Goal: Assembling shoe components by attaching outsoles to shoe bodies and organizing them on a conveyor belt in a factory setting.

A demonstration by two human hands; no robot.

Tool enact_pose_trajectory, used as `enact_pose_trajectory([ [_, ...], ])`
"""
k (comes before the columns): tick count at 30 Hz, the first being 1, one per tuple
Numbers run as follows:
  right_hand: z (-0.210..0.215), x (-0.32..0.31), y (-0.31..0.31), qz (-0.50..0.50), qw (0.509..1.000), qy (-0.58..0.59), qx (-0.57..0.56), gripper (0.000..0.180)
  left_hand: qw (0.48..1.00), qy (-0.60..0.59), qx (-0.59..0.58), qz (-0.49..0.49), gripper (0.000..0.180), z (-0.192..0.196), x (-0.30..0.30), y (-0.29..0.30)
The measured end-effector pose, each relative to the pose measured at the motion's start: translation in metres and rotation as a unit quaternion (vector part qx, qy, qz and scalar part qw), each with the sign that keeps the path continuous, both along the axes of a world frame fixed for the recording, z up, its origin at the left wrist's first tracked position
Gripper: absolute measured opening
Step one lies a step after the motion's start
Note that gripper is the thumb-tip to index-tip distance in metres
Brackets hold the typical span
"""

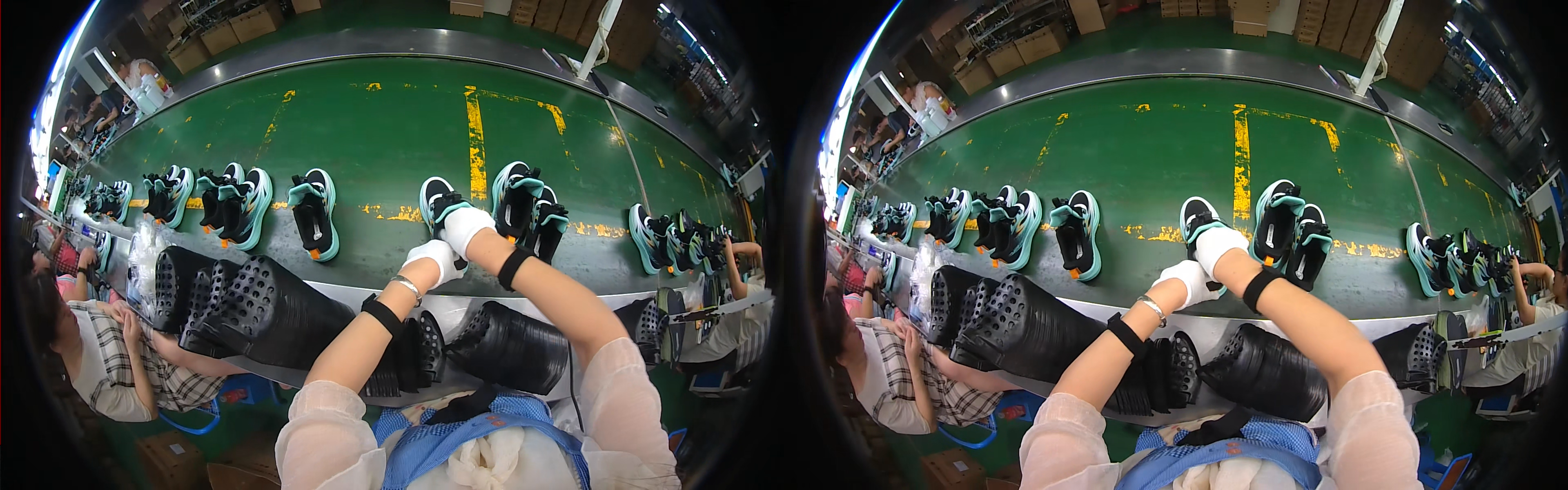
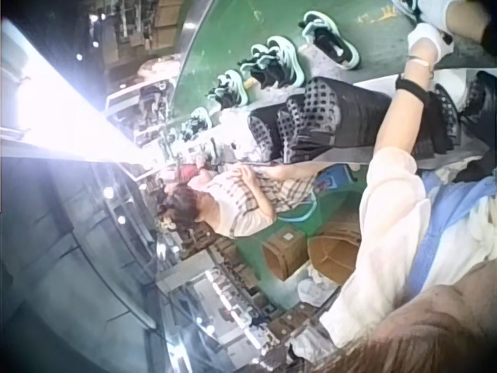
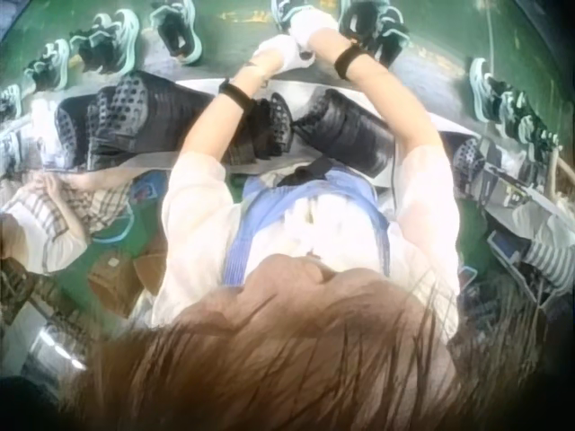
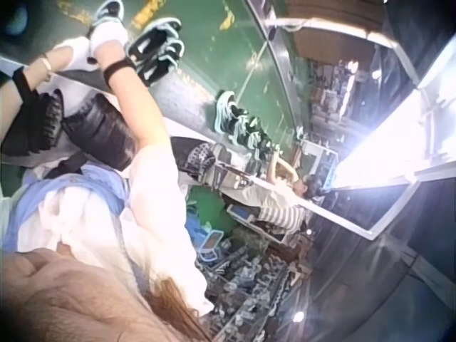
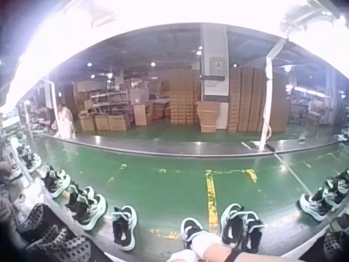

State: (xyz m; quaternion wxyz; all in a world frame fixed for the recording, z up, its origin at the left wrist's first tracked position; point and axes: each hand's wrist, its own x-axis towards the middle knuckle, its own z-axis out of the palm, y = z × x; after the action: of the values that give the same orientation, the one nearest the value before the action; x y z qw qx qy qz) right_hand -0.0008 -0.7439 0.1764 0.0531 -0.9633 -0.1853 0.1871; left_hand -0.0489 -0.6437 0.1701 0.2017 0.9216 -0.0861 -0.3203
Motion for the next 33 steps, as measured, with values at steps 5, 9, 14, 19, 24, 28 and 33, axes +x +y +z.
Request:
enact_pose_trajectory([
  [5, 0.033, -0.007, 0.002, 0.104, 0.99, -0.038, -0.086, 0.02, 0.999, 0.028, 0.036, -0.03, 0.042, -0.005, 0.009, -0.001],
  [9, 0.011, 0.002, 0.005, 0.156, 0.981, -0.074, -0.092, 0.016, 0.999, -0.001, 0.017, -0.045, 0.042, -0.013, 0.01, 0.001],
  [14, 0.002, 0.019, 0.008, 0.114, 0.989, -0.076, -0.056, 0.016, 0.998, -0.018, -0.016, -0.053, 0.036, -0.023, 0.015, -0.001],
  [19, -0.015, 0.017, 0.009, 0.121, 0.988, -0.095, -0.011, 0.019, 0.997, -0.064, -0.01, -0.045, 0.039, -0.033, 0.009, 0.003],
  [24, 0.01, -0.008, -0.029, 0.096, 0.993, -0.073, 0.006, 0.017, 0.993, -0.045, 0.106, -0.039, 0.038, 0.006, -0.002, -0.023],
  [28, 0.031, -0.037, -0.084, 0.086, 0.988, -0.104, 0.069, 0.029, 0.992, -0.079, 0.098, -0.008, 0.048, 0.015, 0.002, 0.0],
  [33, 0.043, -0.057, -0.16, 0.01, 0.996, -0.087, 0.012, 0.031, 0.981, -0.081, 0.175, 0.039, 0.051, 0.017, 0.023, 0.043],
])
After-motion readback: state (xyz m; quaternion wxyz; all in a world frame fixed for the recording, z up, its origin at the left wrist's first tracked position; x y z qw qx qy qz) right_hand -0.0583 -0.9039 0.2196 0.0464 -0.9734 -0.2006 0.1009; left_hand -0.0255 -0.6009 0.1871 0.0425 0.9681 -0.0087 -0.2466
